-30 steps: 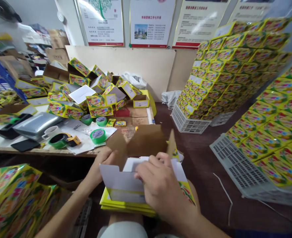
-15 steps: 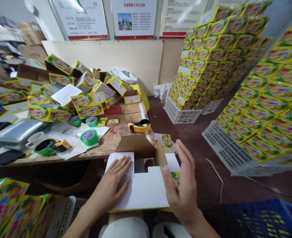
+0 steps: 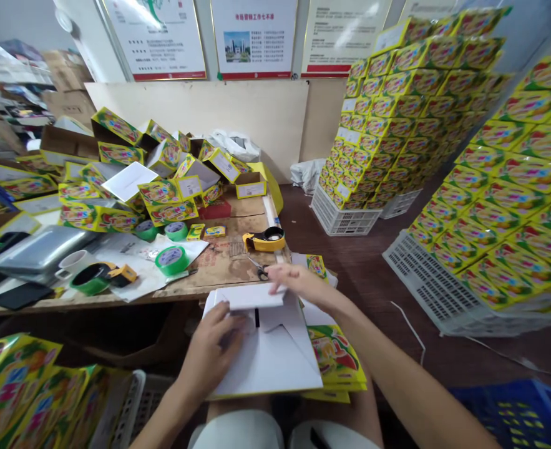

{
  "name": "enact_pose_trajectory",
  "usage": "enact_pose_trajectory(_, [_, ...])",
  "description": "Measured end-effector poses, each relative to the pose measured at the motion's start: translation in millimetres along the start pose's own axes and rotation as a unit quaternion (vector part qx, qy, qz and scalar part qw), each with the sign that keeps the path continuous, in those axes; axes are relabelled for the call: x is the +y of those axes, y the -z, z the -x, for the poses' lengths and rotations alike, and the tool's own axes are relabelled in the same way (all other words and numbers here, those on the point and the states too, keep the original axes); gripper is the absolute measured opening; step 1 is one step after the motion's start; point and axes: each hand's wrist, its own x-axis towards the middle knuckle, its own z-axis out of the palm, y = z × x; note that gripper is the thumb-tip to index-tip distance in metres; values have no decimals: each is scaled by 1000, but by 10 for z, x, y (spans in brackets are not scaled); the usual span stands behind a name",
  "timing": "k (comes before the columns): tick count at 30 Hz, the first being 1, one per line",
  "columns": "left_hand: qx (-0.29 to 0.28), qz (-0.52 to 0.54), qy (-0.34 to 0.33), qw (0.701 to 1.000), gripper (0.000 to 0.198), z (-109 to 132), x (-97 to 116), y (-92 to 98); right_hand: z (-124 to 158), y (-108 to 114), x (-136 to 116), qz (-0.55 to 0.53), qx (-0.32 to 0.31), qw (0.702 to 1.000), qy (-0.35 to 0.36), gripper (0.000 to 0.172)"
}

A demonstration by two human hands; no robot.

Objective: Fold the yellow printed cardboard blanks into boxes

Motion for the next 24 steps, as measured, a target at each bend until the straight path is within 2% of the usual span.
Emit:
enact_pose_trajectory(2, [143, 57, 127, 980, 25, 105, -82, -34, 54, -142, 72, 119, -40, 992, -9, 32])
enact_pose_trajectory(3, [177, 92, 190, 961, 29, 153, -127, -55, 104, -229, 108, 178, -30, 984, -9, 29])
enact_pose_trajectory(5, [164, 184, 294, 924, 43, 218, -214, -102, 200, -385, 169, 262, 4, 965, -2, 29])
enact_pose_trajectory(7, [123, 273, 356, 885, 51, 227, -281, -151, 253, -478, 209, 297, 33, 954, 12, 28])
enact_pose_trajectory(9, [107, 324, 386, 857, 55, 192, -311, -195, 258, -508, 231, 276, 58, 959, 20, 26])
enact_pose_trajectory(11, [102, 361, 394, 839, 59, 149, -286, -219, 244, -499, 237, 200, 97, 975, 24, 21])
enact_pose_trajectory(14, [92, 412, 391, 818, 67, 145, -139, -173, 269, -438, 217, 59, 187, 980, 39, 18])
enact_pose_trajectory(16, [68, 434, 377, 816, 73, 166, 6, -40, 340, -350, 194, -10, 240, 970, 49, 20])
enact_pose_trajectory(18, [16, 436, 333, 836, 78, 107, 148, 211, 438, -213, 187, -56, 298, 952, 51, 22])
enact_pose_trajectory(20, [-31, 385, 242, 890, 79, -149, 250, 582, 525, -58, 213, -85, 360, 928, 42, 24])
enact_pose_trajectory(22, [24, 250, 122, 960, 82, -642, 286, 1037, 562, 55, 263, -98, 400, 911, 17, 26])
enact_pose_trajectory(23, [131, 151, 64, 978, 91, -951, 280, 1270, 556, 76, 287, -97, 405, 909, -2, 26])
enact_pose_trajectory(24, [229, 54, 43, 971, 99, -1269, 261, 1488, 533, 65, 306, -87, 399, 913, -19, 26])
